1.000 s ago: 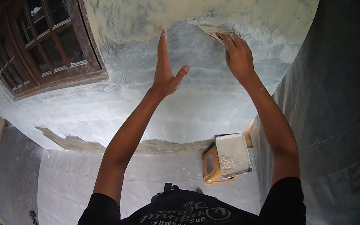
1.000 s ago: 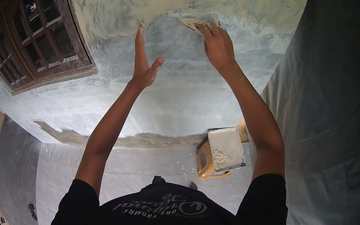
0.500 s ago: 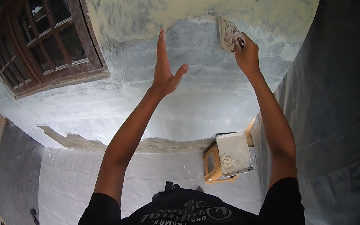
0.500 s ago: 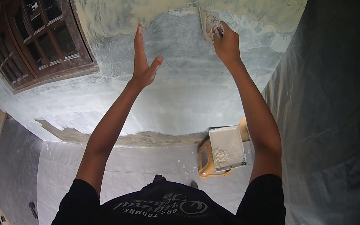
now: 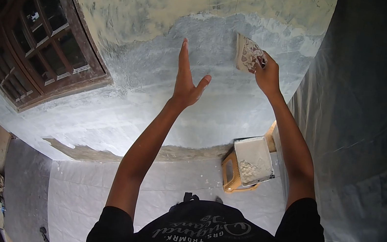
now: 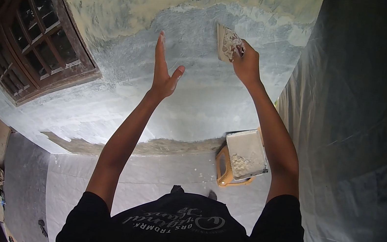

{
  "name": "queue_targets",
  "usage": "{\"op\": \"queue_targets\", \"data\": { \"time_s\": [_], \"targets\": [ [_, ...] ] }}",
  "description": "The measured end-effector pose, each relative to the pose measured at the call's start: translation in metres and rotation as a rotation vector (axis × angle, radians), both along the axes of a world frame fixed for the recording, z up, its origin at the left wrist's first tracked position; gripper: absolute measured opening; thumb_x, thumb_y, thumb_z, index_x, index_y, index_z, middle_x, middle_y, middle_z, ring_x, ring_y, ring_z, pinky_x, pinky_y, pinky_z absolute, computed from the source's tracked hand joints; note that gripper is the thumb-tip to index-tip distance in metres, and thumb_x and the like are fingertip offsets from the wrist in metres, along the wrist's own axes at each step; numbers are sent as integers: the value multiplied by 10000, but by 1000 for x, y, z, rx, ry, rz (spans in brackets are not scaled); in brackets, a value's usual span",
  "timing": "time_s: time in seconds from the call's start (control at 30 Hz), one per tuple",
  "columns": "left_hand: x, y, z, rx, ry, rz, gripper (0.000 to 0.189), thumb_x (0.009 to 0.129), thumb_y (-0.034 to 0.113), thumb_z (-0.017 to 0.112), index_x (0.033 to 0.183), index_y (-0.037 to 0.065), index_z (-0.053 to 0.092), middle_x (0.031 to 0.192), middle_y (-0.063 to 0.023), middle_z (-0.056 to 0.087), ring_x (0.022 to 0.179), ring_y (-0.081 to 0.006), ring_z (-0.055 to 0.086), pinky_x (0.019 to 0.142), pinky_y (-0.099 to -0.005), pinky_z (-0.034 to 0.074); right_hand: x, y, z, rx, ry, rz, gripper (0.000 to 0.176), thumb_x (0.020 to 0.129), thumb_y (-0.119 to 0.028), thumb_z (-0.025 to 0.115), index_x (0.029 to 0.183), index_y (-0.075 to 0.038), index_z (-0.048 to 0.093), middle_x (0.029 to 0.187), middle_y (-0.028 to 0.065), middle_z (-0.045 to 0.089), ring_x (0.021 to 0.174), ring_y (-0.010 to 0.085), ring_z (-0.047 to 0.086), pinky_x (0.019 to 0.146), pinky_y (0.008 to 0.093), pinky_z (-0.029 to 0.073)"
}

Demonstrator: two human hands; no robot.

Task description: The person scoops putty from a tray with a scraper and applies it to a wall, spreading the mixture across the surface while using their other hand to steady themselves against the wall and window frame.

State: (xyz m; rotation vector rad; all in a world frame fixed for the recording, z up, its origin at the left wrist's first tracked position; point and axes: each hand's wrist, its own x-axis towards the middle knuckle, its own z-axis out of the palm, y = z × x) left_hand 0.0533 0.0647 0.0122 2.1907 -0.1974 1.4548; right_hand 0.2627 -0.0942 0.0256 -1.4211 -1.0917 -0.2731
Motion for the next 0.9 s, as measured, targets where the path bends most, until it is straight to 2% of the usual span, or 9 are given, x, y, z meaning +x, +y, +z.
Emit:
{"op": "queue_targets", "data": {
  "time_s": [0.03, 0.13, 0.23, 0.3, 0.53, 0.73, 0.8, 0.83, 0.9],
  "targets": [
    [7, -5, -7, -4, 30, -7, 1008, 891, 442, 617, 1531, 37, -49, 1599, -220, 5, 1479, -381, 51, 1180, -509, 116, -1, -8, -7, -1, 13, -4, 286, 818, 41, 552, 1101, 72, 589, 889, 250, 666, 832, 322, 697, 742, 340, 521],
    [31, -28, -31, -42, 101, -38, 1007, 889, 435, 619, 1529, 31, -45, 1597, -223, 11, 1475, -386, 64, 1178, -513, 128, -1, -39, -36, -8, 167, 2, 284, 827, 53, 538, 1105, 72, 592, 893, 216, 677, 826, 271, 703, 746, 340, 530],
    [61, -50, -56, -56, 183, -74, 983, 895, 364, 627, 1525, 17, -43, 1594, -229, 26, 1473, -391, 72, 1182, -500, 134, 11, -71, -75, 31, 403, 30, 300, 829, 62, 534, 1123, 67, 590, 903, 196, 682, 854, 247, 702, 768, 345, 538],
    [84, -65, -72, -46, 212, -103, 944, 905, 284, 620, 1519, -2, -36, 1589, -240, 35, 1471, -395, 76, 1184, -487, 136, 23, -91, -101, -68, 221, -190, 305, 833, 44, 550, 1135, 67, 586, 904, 202, 681, 874, 254, 699, 794, 352, 539],
    [147, -129, -151, -141, 402, -226, 879, 933, 298, 574, 1512, -34, 2, 1574, -269, 76, 1468, -395, 103, 1183, -469, 151, 49, -167, -210, -157, 480, -303, 293, 838, 4, 579, 1124, 66, 593, 967, 224, 687, 919, 271, 699, 790, 353, 533],
    [153, -173, -233, -251, 624, -234, 818, 958, 326, 539, 1505, -53, 63, 1553, -284, 163, 1457, -395, 164, 1177, -462, 181, 34, -227, -298, -207, 638, -426, 248, 842, 16, 561, 1079, 81, 592, 949, 182, 690, 881, 244, 706, 743, 359, 571],
    [148, -180, -260, -281, 695, -244, 804, 960, 332, 537, 1499, -63, 90, 1544, -292, 186, 1452, -395, 185, 1174, -460, 191, 24, -240, -325, -339, 883, -448, 277, 834, 38, 541, 1105, 77, 577, 911, 166, 682, 863, 242, 703, 694, 375, 599],
    [147, -182, -273, -289, 719, -248, 804, 960, 332, 537, 1499, -63, 90, 1544, -292, 186, 1452, -395, 185, 1174, -460, 191, 20, -244, -345, -348, 907, -453, 277, 834, 38, 541, 1105, 77, 577, 911, 166, 682, 863, 242, 703, 694, 375, 599],
    [144, -180, -297, -300, 789, -243, 801, 959, 339, 538, 1496, -68, 106, 1537, -300, 198, 1447, -404, 194, 1172, -461, 195, 11, -245, -387, -235, 1105, -470, 291, 824, 22, 530, 1110, 68, 555, 857, 143, 668, 844, 247, 697, 658, 383, 616]
  ]
}}
